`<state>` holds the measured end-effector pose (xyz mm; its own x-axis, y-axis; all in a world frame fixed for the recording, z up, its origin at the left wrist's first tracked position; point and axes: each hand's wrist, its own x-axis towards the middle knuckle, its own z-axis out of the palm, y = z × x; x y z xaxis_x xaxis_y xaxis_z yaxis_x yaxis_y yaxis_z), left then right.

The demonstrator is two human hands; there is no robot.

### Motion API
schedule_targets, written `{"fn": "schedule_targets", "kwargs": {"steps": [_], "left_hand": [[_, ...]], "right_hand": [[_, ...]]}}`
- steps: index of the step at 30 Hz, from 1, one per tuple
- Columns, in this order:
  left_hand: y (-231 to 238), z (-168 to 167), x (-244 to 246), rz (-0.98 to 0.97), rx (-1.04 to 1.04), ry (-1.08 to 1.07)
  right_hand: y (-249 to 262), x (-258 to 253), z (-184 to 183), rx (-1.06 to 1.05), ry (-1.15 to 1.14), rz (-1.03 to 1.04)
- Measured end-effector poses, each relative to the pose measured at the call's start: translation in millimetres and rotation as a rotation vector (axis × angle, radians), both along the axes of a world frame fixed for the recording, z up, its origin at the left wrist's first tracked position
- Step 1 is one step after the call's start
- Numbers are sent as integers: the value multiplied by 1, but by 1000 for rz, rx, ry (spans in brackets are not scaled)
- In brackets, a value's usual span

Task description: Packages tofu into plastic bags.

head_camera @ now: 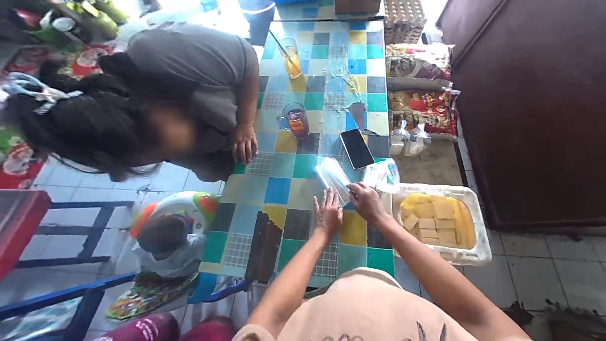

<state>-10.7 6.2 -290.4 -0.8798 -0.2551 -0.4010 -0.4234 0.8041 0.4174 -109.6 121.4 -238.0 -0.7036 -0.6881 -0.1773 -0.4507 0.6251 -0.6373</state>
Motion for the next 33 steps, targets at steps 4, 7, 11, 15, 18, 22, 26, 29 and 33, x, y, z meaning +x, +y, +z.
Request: {"fn": "schedule_targets", "kwargs": {"steps": [4, 7, 11, 15, 18, 22, 26, 29, 33], "left_hand": [[-6, -1, 1, 4, -8, 39], [-11, -1, 6, 11, 91, 23], [-15, -1, 9, 18, 292, 115], [-12, -6, 8, 86, 331, 214], [-8, 7, 4, 94, 277, 192], [-5, 19, -2, 13, 238, 205], [-3, 30, -6, 113, 320, 235], [-7, 45, -15, 382, 629, 333], [-6, 68, -28, 625, 1347, 370]], "right_hand": [[-41, -15, -10, 296, -171, -103], [-45, -24, -5, 367, -202, -132], [-47, -29, 8, 441, -180, -149], [-46, -28, 15, 382, -118, -185], [-40, -31, 22, 274, -51, -215], [-34, -38, 44, 277, 0, -148], [-9, -39, 73, -5, 129, -171], [11, -40, 91, -268, -28, -223], [33, -20, 111, -758, -624, -371]]}}
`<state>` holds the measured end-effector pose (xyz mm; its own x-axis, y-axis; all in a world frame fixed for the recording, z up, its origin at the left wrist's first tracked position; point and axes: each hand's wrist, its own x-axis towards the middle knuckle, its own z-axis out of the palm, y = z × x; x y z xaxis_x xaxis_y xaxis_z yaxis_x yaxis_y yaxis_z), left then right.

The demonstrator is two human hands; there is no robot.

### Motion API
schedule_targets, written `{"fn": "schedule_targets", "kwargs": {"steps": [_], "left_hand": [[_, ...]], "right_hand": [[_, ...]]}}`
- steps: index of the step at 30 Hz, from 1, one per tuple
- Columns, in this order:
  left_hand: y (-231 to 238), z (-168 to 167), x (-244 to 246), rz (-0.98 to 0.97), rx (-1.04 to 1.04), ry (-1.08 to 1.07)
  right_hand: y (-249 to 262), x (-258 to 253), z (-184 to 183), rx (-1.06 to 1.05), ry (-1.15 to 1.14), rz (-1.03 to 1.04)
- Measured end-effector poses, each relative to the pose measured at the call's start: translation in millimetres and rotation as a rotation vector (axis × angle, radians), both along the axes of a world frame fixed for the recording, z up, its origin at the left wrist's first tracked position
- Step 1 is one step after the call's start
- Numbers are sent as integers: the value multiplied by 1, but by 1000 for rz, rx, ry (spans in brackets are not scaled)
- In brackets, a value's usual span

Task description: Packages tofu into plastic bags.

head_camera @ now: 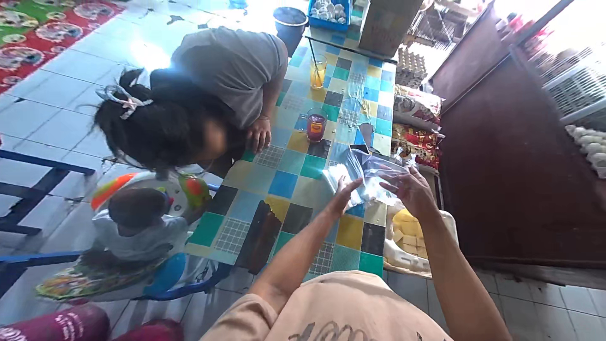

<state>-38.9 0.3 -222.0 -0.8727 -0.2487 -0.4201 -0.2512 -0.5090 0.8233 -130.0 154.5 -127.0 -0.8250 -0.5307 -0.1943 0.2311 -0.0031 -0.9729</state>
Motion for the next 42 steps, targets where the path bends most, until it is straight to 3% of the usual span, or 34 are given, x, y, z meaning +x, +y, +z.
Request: {"fn": "schedule_targets", "kwargs": {"steps": [3, 9, 12, 15, 18, 20, 22, 24, 26, 28, 31, 34, 36, 39, 42], "left_hand": [[3, 17, -2, -85, 292, 92], [6, 22, 20, -246, 320, 91], [11, 23, 37, -360, 348, 218], [14, 37, 57, -243, 516, 268], [-4, 41, 76, -190, 491, 272], [-17, 40, 87, -201, 460, 301], [-23, 43, 97, -224, 438, 322], [-23, 45, 104, -236, 358, 293], [-15, 52, 109, -204, 183, 165], [-1, 53, 110, -184, 17, 110], [23, 49, 109, -150, -195, 150], [30, 49, 107, -98, -213, 67], [30, 45, 110, -103, -129, 31], [30, 39, 117, -75, 207, 66], [16, 44, 127, -46, 383, 152]], "right_hand": [[21, 21, 11, -265, -111, -5], [58, 55, 12, -697, -246, -175], [68, 64, 10, -867, -317, -180], [76, 64, 6, -883, -259, -294], [94, 57, -11, -773, -231, -366], [101, 57, -22, -566, -221, -448], [103, 60, -30, -97, -149, -534], [101, 68, -43, 506, 109, -503], [96, 83, -46, 769, 496, -335], [70, 108, -32, 678, 671, -192], [24, 146, -22, 405, 413, 101], [7, 154, -29, 354, 280, 132], [2, 155, -25, 333, 221, 156], [3, 152, -20, 354, 128, 212], [9, 136, -25, 314, -93, 129]]}}
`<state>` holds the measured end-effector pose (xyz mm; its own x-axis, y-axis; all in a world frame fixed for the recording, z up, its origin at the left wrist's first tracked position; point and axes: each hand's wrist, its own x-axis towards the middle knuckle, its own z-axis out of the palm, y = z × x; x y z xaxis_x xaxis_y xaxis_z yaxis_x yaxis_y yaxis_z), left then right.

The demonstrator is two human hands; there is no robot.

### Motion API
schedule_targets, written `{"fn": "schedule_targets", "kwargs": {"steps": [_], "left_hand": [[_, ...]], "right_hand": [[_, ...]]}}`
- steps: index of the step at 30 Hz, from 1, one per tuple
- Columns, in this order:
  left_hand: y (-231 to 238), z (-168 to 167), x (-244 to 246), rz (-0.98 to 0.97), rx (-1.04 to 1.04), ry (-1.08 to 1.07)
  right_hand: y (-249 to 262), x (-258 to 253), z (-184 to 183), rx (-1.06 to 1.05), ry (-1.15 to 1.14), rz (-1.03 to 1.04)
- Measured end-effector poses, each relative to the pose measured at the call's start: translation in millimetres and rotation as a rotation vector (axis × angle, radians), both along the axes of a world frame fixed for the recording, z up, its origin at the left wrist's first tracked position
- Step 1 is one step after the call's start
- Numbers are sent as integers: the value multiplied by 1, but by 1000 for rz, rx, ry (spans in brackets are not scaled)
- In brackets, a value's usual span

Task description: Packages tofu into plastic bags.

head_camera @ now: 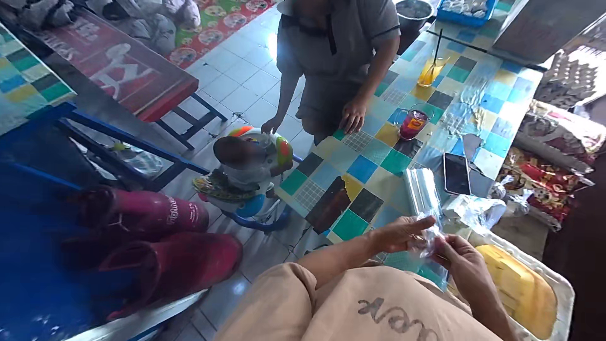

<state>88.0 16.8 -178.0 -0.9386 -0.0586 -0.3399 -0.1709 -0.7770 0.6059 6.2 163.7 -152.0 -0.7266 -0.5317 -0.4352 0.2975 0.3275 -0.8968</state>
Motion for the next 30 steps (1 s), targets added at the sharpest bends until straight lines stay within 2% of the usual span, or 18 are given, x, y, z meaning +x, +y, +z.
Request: {"fn": "schedule_targets", "kwargs": {"steps": [1, 3, 5, 7, 9, 11, 13, 15, 17, 19, 21, 23, 25, 27, 30], "left_hand": [[-6, 2, 3, 35, -6, -10], [-11, 2, 5, 107, -115, -161], [-9, -3, 4, 156, -254, -347], [-7, -7, 1, 185, -421, -405], [-5, -3, -1, 219, -584, -343], [-3, 9, 0, 187, -814, -256], [-7, 15, 3, 0, -1112, -221], [-22, 6, 6, -277, -1228, -166], [-33, -6, 10, -406, -1194, -11], [-38, -5, 12, -385, -1017, 71], [-36, 4, 11, -214, -651, 16], [-34, 10, 4, -31, -240, -106], [-33, 11, -3, 42, -17, -162], [-29, 16, -7, 28, -24, -165], [-29, 20, -7, -145, -391, -150]], "right_hand": [[2, -6, -2, -77, -151, -112], [6, -13, -7, -276, -423, -311], [2, -4, -12, -358, -459, -322], [-6, 8, -18, -218, -184, -106], [-15, 12, -23, 119, 187, 106], [-20, 6, -33, 245, 282, 108], [-22, -5, -29, 161, 82, -50], [-16, -19, -13, -24, -322, -187], [-10, -23, -9, -115, -546, -202], [-6, -20, -13, -157, -606, -217], [0, -19, -19, -185, -541, -158], [7, -19, -20, -179, -499, 20], [9, -20, -18, -139, -466, 122], [6, -23, -18, -103, -382, 118], [2, -28, -16, -120, -331, -24]]}}
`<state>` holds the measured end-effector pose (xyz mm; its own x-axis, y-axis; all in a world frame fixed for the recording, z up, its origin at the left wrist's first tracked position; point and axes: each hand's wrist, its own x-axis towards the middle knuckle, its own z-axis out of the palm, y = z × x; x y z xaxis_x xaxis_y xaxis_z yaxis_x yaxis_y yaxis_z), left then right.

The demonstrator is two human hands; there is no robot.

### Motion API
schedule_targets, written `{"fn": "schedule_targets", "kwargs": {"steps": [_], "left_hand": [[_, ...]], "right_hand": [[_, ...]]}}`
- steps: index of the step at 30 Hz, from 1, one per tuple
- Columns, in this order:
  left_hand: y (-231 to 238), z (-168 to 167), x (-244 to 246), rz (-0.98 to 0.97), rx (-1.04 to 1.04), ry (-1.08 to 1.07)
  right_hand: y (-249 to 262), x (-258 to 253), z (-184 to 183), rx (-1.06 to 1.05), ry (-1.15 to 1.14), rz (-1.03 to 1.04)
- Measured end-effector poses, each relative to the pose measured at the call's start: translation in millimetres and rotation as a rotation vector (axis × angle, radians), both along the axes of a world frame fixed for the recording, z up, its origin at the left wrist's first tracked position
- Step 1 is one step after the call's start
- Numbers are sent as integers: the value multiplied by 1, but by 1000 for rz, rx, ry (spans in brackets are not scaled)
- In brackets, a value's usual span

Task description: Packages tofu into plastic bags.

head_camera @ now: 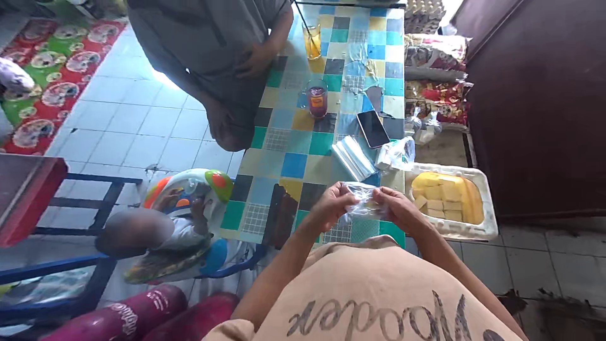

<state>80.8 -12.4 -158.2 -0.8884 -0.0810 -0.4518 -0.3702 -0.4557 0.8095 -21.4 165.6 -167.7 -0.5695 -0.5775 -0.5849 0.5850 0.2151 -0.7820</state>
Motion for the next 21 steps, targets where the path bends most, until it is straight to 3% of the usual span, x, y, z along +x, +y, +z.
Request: {"fn": "schedule_targets", "kwargs": {"steps": [2, 5, 9, 11, 16, 18, 21], "left_hand": [[2, -2, -3, -71, -293, -62], [7, -10, -7, 71, -500, -122], [19, -7, -8, 334, -471, 0], [25, -3, -5, 328, -447, 85], [26, -2, 4, -93, -740, 133], [30, -3, 4, -36, -770, 168], [28, -1, 0, 179, -647, 85]], "right_hand": [[-5, -2, 6, -43, -133, -147], [-13, 6, 13, -77, -150, -169], [-16, 12, 7, 243, 537, 105], [-19, 13, 7, 401, 765, 39], [-19, 8, 15, 429, 641, -29], [-17, 11, 14, 365, 736, -61], [-12, 12, 12, 354, 888, 2]]}}
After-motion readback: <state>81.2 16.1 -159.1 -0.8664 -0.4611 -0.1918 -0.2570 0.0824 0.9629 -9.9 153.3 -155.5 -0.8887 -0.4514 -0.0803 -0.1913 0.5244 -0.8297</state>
